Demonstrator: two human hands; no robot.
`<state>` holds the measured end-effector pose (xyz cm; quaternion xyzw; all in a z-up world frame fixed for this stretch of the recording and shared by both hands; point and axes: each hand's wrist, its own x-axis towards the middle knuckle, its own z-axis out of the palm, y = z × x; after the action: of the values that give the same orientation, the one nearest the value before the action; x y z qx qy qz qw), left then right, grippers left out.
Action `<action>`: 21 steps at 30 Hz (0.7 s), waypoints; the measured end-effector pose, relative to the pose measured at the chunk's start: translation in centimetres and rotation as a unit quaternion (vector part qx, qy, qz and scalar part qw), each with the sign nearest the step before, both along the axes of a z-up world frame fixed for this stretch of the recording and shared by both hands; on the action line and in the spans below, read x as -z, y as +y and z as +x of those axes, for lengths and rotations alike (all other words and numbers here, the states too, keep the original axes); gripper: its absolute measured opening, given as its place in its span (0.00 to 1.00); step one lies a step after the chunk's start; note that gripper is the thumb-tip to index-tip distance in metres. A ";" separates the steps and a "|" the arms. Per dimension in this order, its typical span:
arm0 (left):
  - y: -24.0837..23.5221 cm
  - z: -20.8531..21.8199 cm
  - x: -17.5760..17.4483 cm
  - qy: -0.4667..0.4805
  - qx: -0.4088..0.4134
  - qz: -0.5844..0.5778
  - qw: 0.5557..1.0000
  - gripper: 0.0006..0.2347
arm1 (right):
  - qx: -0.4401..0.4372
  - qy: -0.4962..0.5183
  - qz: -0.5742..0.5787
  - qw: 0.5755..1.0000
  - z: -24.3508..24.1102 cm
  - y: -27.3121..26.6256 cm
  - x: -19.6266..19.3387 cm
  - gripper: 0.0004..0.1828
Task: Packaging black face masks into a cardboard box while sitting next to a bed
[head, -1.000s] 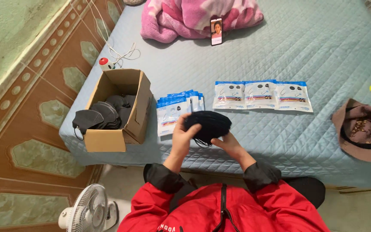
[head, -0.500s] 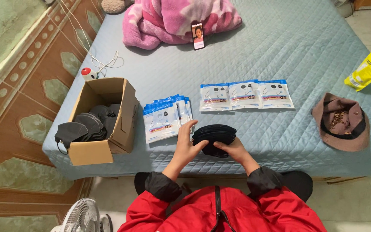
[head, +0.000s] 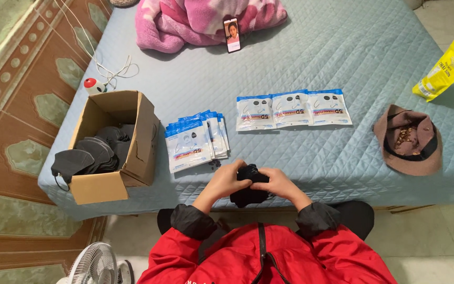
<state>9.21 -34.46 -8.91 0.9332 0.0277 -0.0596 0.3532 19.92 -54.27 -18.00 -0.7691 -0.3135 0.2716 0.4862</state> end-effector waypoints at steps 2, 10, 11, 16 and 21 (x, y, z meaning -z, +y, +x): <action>0.6 0.3 0.6 -0.008 -0.032 -0.019 0.999 0.22 | 0.021 -0.003 0.011 1.000 0.6 -0.9 -0.7 0.38; -2.0 1.1 1.3 -0.148 -0.201 -0.439 0.863 0.16 | 0.197 0.298 0.241 0.902 0.8 -3.6 3.9 0.42; -3.1 1.0 0.2 -0.138 -0.200 -0.512 0.824 0.17 | 0.149 0.389 0.261 0.871 0.5 -3.9 4.4 0.48; -4.8 3.8 11.4 -0.071 -0.193 -0.599 0.774 0.19 | 0.145 0.578 0.376 0.710 -0.5 -4.4 1.3 0.49; -6.0 4.1 17.0 -0.023 -0.205 -0.585 0.784 0.25 | 0.176 0.606 0.354 0.690 -0.3 -5.8 1.3 0.51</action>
<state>13.33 -40.43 -25.90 0.5208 0.1704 0.0309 0.8359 19.58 -60.11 -19.30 -0.2495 0.1172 0.4565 0.8459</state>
